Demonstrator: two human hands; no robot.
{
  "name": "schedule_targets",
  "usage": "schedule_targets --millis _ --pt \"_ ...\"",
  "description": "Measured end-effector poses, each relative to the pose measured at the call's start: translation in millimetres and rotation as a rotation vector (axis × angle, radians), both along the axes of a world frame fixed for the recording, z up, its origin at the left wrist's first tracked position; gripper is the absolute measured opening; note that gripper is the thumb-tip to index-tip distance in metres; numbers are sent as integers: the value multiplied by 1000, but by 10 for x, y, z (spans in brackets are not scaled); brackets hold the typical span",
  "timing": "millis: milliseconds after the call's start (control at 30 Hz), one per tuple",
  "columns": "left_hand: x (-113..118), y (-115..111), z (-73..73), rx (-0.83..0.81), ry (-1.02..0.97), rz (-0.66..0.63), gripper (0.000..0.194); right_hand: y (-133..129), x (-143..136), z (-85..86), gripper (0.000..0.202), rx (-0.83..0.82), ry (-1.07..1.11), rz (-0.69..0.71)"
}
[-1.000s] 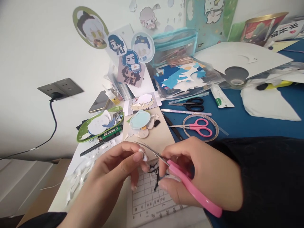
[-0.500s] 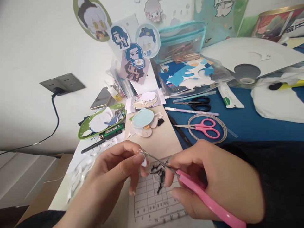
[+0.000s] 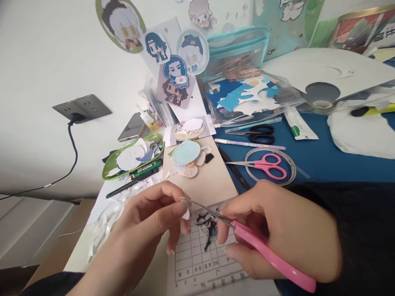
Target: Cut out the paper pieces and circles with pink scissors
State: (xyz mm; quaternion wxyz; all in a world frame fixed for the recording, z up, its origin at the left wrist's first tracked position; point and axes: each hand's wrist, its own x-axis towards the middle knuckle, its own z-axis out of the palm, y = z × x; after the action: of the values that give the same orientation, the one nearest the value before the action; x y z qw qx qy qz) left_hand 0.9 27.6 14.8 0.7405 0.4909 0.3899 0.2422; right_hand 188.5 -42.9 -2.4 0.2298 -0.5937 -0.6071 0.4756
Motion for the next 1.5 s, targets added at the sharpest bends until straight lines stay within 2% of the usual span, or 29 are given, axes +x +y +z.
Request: schedule_targets --millis 300,600,733,833,1200,1500 --pt "-12 5 -7 -6 -1 -8 12 23 5 33 13 -40 21 13" --pt "-22 2 -13 -14 -13 -15 13 13 14 8 13 -11 18 16" --pt "-4 12 -28 -3 -3 -5 13 10 37 24 5 17 84 -30" --pt "14 8 -27 -2 14 15 10 0 51 29 9 45 121 -50" --pt "10 -9 16 -4 46 24 11 -21 35 8 11 82 14 6" --pt "-17 0 17 -87 23 0 13 -16 20 0 12 80 -54 -26"
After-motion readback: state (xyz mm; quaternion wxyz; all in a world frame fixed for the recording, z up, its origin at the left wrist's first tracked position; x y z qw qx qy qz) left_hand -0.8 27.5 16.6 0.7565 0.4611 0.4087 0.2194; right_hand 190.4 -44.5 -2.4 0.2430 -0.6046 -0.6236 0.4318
